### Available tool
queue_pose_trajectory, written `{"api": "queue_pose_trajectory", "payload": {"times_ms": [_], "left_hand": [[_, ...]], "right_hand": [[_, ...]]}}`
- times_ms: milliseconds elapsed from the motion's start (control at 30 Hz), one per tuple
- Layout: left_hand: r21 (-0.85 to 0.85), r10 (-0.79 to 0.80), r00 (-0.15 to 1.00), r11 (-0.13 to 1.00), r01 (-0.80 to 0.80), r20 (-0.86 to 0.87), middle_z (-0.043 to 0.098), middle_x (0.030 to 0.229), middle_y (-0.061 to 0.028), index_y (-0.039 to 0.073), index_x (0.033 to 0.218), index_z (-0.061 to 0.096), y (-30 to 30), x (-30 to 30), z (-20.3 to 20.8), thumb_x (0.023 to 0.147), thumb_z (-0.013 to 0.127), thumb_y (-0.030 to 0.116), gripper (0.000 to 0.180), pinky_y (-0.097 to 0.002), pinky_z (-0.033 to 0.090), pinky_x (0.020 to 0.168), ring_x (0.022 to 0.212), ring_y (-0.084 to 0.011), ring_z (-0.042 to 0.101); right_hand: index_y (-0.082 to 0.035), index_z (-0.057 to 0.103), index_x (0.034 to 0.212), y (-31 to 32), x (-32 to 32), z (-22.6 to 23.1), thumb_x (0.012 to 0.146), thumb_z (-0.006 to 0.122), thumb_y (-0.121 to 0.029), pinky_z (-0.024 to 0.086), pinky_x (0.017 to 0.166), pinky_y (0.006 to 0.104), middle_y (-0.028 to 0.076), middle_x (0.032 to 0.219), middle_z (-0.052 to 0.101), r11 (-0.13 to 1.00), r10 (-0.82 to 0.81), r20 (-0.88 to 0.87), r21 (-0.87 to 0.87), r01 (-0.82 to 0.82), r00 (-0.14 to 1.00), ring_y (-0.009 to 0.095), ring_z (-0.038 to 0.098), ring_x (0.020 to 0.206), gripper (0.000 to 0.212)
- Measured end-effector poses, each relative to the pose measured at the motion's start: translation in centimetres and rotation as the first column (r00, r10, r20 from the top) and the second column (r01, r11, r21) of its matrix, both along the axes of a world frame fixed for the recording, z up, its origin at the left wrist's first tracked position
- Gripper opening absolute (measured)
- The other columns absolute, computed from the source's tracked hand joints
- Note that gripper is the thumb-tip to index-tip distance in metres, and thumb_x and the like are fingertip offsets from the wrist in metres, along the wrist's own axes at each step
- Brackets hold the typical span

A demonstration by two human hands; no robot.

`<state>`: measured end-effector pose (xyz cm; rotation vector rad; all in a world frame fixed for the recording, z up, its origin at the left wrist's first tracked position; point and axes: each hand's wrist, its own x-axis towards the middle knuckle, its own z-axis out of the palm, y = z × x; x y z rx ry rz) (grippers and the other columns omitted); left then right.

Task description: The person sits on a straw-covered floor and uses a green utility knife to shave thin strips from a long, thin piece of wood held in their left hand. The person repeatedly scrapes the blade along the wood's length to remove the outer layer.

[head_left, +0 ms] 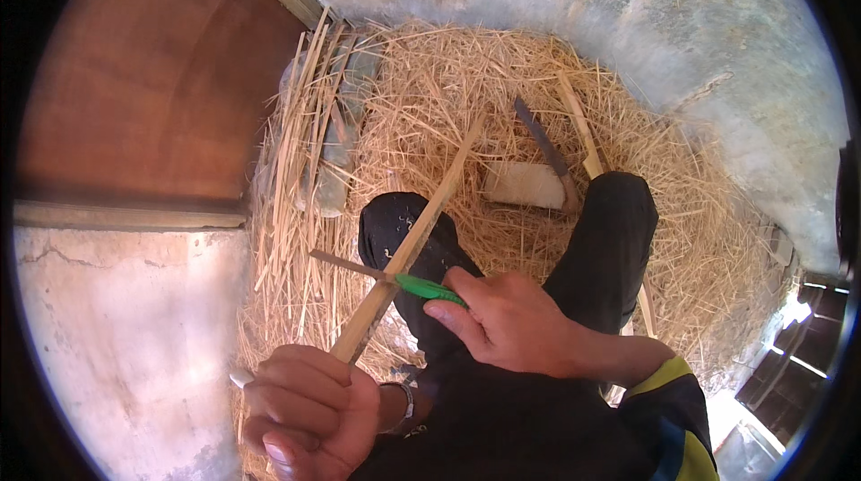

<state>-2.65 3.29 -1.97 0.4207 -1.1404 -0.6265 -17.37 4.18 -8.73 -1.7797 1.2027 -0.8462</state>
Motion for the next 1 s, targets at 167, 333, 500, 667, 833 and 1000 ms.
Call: {"api": "queue_pose_trajectory", "payload": {"times_ms": [167,333,500,667,833,1000], "left_hand": [[-0.027,-0.132,0.989,0.991,0.134,0.067,0.023,0.041,0.0025,0.016,0.058,0.024,-0.6,0.8,0.0,0.089,0.041,0.016,0.036,-0.0263,0.019,0.041,0.039,-0.0079,0.018],[-0.006,-0.114,0.988,0.993,0.115,0.102,0.023,0.041,0.0028,0.016,0.058,0.025,-0.8,1.9,0.1,0.088,0.042,0.015,0.034,-0.0259,0.021,0.04,0.038,-0.0078,0.019],[-0.014,-0.111,0.987,0.993,0.114,0.118,0.025,0.041,0.0028,0.015,0.058,0.027,-0.6,1.2,0.0,0.088,0.042,0.015,0.033,-0.0261,0.021,0.04,0.038,-0.0079,0.019],[-0.014,-0.118,0.987,0.993,0.121,0.108,0.024,0.042,0.0028,0.014,0.059,0.029,-0.8,1.5,0.1,0.089,0.042,0.015,0.032,-0.0264,0.021,0.04,0.038,-0.008,0.018],[-0.017,-0.146,0.982,0.989,0.149,0.123,0.025,0.043,0.0028,0.015,0.06,0.029,-0.6,0.5,-0.1,0.09,0.04,0.015,0.032,-0.027,0.021,0.041,0.039,-0.0081,0.02],[-0.021,-0.09,0.99,0.995,0.093,0.111,0.025,0.042,0.0029,0.015,0.06,0.029,-0.6,1.7,0.1,0.091,0.041,0.016,0.033,-0.027,0.021,0.042,0.04,-0.0081,0.021]], "right_hand": [[-0.001,0.05,0.083,-0.4,-0.3,-3.9,0.091,0.06,-0.027,0.042,0.043,0.0413,0.014,0.052,0.051,0.967,-0.22,-0.148,-0.163,0.196,0.964,0.033,0.056,0.047,0.029],[-0.002,0.051,0.083,0.6,0.7,-2.5,0.09,0.06,-0.031,0.044,0.04,0.0409,0.014,0.054,0.055,0.979,-0.158,-0.154,-0.151,0.135,0.975,0.032,0.058,0.048,0.031],[-0.001,0.054,0.087,-0.5,-0.7,-5.2,0.09,0.061,-0.029,0.046,0.044,0.0429,0.015,0.055,0.056,0.973,-0.223,-0.264,-0.122,0.197,0.939,0.033,0.058,0.047,0.029],[-0.002,0.055,0.087,1.1,0.8,-3.3,0.09,0.06,-0.03,0.047,0.044,0.0441,0.017,0.055,0.056,0.978,-0.198,-0.177,-0.108,0.181,0.964,0.035,0.058,0.047,0.029],[-0.002,0.054,0.088,-0.1,-0.8,-7.4,0.09,0.06,-0.03,0.046,0.045,0.0449,0.018,0.056,0.057,0.945,-0.327,-0.297,-0.124,0.304,0.897,0.036,0.058,0.048,0.029],[-0.001,0.054,0.088,0.3,0.6,-4.6,0.091,0.058,-0.031,0.046,0.043,0.0445,0.019,0.057,0.057,0.972,-0.224,-0.19,-0.112,0.206,0.956,0.038,0.058,0.049,0.031]]}}
